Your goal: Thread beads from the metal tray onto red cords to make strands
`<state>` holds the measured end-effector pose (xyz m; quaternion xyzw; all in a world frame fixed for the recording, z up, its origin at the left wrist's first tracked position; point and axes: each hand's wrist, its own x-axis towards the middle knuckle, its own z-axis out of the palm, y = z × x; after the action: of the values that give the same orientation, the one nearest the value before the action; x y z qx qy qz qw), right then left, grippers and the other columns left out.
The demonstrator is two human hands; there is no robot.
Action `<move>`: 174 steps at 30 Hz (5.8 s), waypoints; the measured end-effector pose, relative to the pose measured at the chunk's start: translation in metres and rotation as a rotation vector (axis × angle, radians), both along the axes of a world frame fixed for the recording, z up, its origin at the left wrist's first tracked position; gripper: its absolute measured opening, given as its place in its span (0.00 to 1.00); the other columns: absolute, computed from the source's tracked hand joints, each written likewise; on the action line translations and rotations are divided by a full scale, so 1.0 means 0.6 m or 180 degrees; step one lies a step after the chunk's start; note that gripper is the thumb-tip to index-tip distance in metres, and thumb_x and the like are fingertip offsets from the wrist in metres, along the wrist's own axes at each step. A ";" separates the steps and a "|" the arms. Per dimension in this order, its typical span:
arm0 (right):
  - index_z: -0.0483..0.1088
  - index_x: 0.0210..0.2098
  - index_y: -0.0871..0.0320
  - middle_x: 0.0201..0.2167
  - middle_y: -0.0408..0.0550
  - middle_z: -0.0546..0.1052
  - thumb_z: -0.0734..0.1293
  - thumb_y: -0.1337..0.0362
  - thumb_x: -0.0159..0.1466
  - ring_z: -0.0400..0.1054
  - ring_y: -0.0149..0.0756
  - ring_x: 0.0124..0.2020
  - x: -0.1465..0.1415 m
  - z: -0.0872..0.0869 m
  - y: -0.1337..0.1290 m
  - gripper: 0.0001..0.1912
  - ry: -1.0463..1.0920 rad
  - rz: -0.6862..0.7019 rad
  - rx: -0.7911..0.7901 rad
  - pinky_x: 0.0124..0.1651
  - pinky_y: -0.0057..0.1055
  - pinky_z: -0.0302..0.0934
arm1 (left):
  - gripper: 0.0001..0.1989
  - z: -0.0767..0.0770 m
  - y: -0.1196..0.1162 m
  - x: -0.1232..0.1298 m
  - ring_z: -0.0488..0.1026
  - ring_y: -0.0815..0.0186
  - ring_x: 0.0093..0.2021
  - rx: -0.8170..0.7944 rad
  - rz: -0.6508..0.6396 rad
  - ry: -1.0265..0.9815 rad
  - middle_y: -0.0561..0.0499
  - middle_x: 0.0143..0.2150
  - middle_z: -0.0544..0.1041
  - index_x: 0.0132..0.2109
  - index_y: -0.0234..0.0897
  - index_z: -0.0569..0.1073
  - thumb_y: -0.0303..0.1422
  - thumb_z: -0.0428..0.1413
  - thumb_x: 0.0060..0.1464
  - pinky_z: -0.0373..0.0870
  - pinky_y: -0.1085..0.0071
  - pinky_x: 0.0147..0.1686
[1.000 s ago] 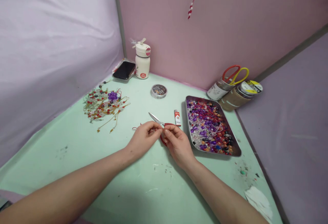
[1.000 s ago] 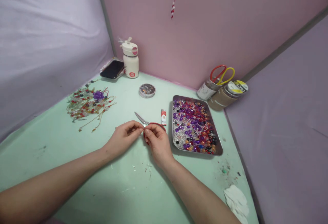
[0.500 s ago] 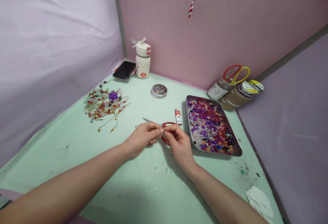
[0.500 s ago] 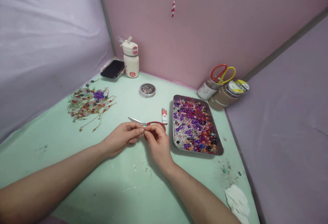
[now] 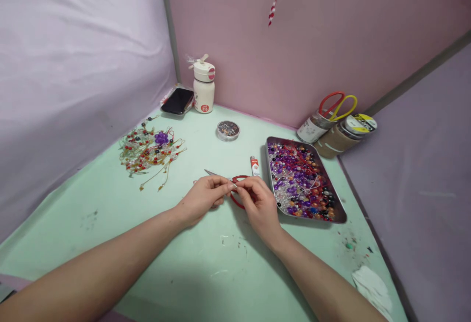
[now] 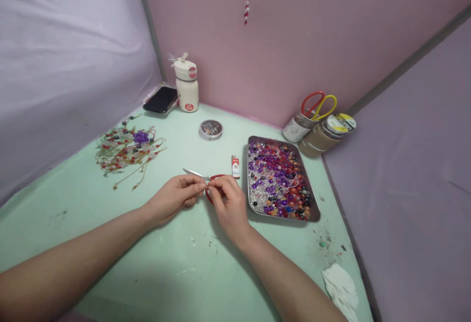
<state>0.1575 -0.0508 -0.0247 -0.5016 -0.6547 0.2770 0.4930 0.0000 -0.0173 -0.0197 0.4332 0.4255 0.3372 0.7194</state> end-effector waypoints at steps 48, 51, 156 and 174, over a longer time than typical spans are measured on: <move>0.60 0.34 0.55 0.33 0.46 0.66 0.57 0.70 0.66 0.61 0.35 0.37 0.024 0.061 -0.006 0.05 -0.1063 -0.0178 0.0780 0.36 0.34 0.58 | 0.14 0.041 0.000 -0.017 0.70 0.61 0.49 0.1817 0.0082 0.1125 0.47 0.47 0.76 0.45 0.39 0.76 0.39 0.50 0.57 0.64 0.68 0.49; 0.59 0.33 0.55 0.32 0.45 0.66 0.57 0.71 0.66 0.61 0.34 0.36 0.019 0.060 -0.009 0.06 -0.1054 -0.0043 0.0715 0.37 0.33 0.58 | 0.16 0.050 -0.006 -0.016 0.69 0.61 0.52 0.1611 -0.0012 0.0800 0.46 0.49 0.76 0.47 0.38 0.74 0.40 0.50 0.58 0.64 0.68 0.51; 0.70 0.39 0.57 0.37 0.47 0.76 0.65 0.71 0.58 0.68 0.35 0.37 0.234 0.059 0.072 0.09 -0.2731 -0.0023 -0.1070 0.39 0.28 0.57 | 0.14 0.019 -0.001 -0.002 0.71 0.68 0.29 0.0924 0.0247 0.1592 0.52 0.32 0.76 0.32 0.40 0.76 0.45 0.61 0.44 0.75 0.74 0.29; 0.74 0.29 0.58 0.32 0.47 0.75 0.65 0.71 0.58 0.67 0.32 0.33 0.272 0.071 0.070 0.06 -0.3057 -0.0077 -0.1104 0.39 0.27 0.56 | 0.15 0.019 -0.001 -0.004 0.70 0.68 0.28 0.0966 0.0204 0.1589 0.52 0.32 0.76 0.33 0.39 0.76 0.45 0.61 0.44 0.75 0.73 0.30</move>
<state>0.3207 -0.0086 0.0180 -0.6544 -0.7459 0.1141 0.0491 -0.0021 -0.0182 -0.0083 0.5918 0.5475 0.3025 0.5085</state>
